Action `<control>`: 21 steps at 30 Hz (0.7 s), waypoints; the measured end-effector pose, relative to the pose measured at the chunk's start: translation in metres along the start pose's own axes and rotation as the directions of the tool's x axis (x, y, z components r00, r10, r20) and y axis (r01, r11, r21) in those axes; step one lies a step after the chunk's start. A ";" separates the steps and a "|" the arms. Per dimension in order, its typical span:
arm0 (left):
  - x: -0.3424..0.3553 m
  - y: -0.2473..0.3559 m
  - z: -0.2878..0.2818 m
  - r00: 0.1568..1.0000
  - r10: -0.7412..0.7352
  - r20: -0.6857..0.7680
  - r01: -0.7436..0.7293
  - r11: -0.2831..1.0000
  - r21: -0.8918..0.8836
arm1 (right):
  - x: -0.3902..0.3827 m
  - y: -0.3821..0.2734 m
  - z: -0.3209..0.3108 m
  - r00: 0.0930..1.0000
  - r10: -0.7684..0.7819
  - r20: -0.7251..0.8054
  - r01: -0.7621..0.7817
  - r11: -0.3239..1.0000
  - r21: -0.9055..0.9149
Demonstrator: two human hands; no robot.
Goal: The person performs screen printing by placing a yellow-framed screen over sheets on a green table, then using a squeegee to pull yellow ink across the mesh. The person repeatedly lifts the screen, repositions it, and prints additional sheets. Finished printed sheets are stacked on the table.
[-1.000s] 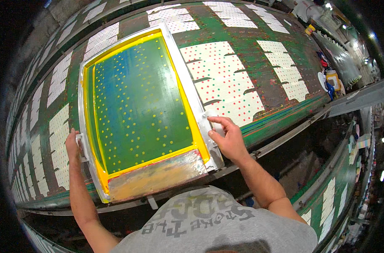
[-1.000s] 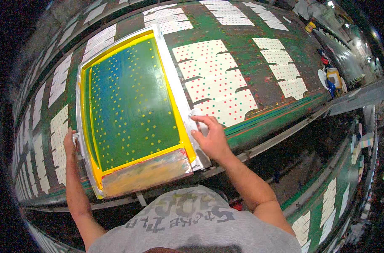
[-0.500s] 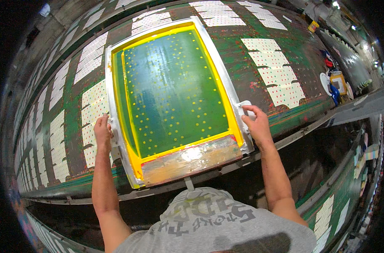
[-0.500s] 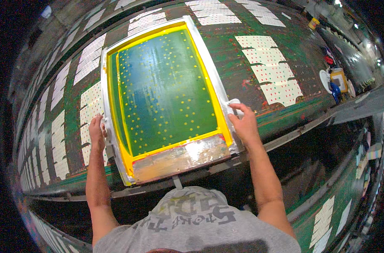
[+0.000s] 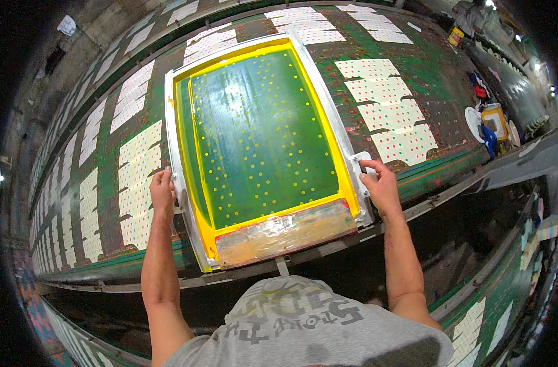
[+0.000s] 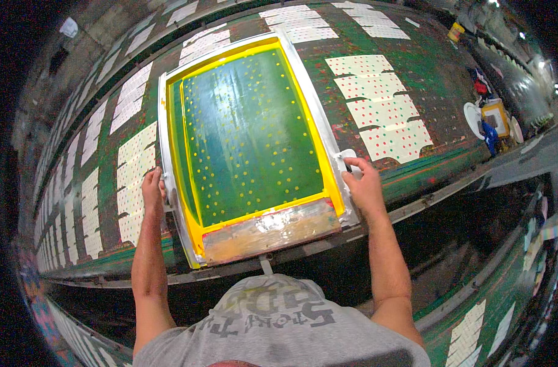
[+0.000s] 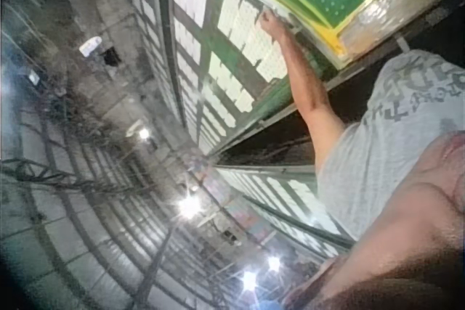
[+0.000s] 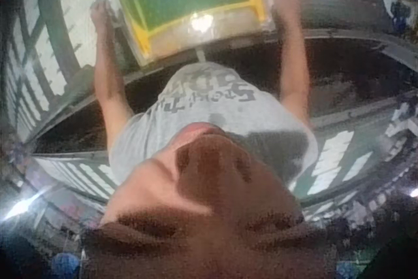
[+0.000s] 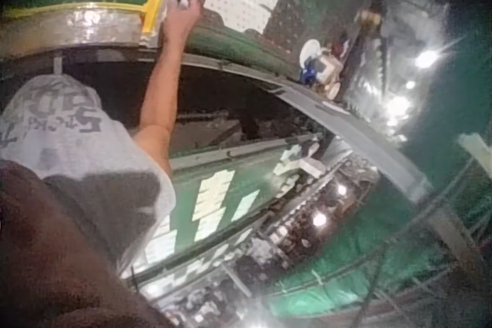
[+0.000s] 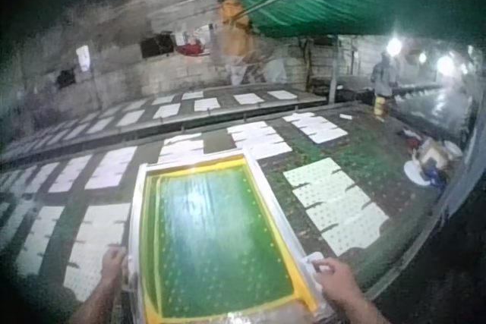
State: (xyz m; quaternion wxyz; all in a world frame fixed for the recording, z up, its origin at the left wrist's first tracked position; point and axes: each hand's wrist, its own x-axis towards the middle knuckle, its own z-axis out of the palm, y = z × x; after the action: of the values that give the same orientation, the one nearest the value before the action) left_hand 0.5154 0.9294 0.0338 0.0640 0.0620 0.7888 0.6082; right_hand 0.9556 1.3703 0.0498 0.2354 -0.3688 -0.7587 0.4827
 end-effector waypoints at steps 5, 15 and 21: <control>0.005 -0.011 -0.001 0.998 -0.050 -0.039 0.053 0.996 0.071 | -0.044 -0.013 0.019 0.862 -0.507 0.014 0.404 0.669 -0.624; -0.001 -0.010 0.013 0.987 0.146 -0.070 -0.105 0.906 0.410 | -0.135 -0.023 0.073 0.530 -0.593 0.606 0.837 0.479 -0.263; -0.016 0.004 0.014 0.997 0.023 -0.069 0.010 0.899 0.438 | -0.126 -0.026 0.081 0.446 -0.696 0.562 0.894 0.323 -0.310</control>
State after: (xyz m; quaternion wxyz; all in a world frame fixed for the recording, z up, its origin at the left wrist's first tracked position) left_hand 0.5334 0.9412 0.0348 0.0178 0.0552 0.9069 0.4174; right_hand 0.9673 1.2190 0.0392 0.1924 0.0951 -0.9714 0.1016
